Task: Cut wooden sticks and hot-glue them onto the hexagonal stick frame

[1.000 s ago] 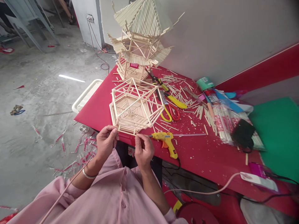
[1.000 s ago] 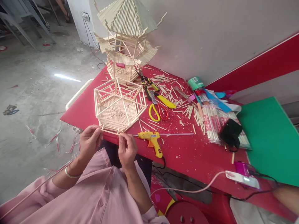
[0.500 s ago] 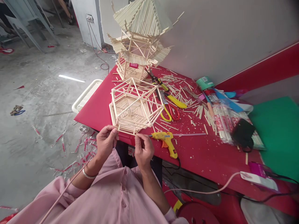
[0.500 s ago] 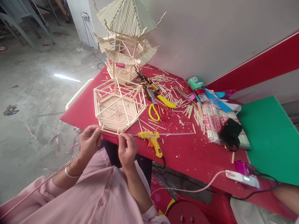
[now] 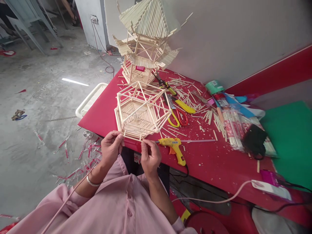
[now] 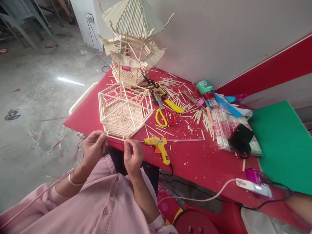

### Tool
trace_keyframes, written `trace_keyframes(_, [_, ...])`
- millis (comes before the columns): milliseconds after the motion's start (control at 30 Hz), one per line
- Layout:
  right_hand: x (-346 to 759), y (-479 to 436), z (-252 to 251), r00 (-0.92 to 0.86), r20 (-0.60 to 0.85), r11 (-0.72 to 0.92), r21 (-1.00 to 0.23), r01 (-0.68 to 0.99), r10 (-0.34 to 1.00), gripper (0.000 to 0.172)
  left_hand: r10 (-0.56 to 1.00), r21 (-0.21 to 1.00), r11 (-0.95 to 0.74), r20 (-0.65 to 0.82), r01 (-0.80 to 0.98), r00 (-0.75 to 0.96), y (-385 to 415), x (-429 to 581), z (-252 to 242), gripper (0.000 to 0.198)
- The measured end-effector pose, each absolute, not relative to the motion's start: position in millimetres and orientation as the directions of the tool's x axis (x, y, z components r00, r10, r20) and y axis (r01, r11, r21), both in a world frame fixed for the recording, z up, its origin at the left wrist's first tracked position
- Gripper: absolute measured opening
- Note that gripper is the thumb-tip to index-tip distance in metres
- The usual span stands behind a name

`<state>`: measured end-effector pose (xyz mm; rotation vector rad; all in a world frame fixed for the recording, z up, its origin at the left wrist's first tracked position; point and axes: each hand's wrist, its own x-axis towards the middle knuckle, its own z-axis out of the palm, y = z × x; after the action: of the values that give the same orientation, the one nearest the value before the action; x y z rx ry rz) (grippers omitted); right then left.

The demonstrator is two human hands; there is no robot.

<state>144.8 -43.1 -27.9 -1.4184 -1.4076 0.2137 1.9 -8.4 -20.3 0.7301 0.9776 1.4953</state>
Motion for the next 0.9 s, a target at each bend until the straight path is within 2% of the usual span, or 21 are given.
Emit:
trace_keyframes(333, [145.1, -41.4, -24.5, 0.263, 0.565, 0.307, -0.716, 0.627, 0.782, 0.009, 0.980, 0.884, 0.035, -0.123, -0.466, -0.159, -7.8, 2.3, -19.1, 0.025])
trace_keyframes(900, [150.5, -43.1, -32.7, 0.255, 0.535, 0.288, -0.730, 0.620, 0.805, 0.010, 0.982, 0.876, 0.051, -0.132, -0.479, -0.136, -7.1, 2.6, -20.9, 0.027])
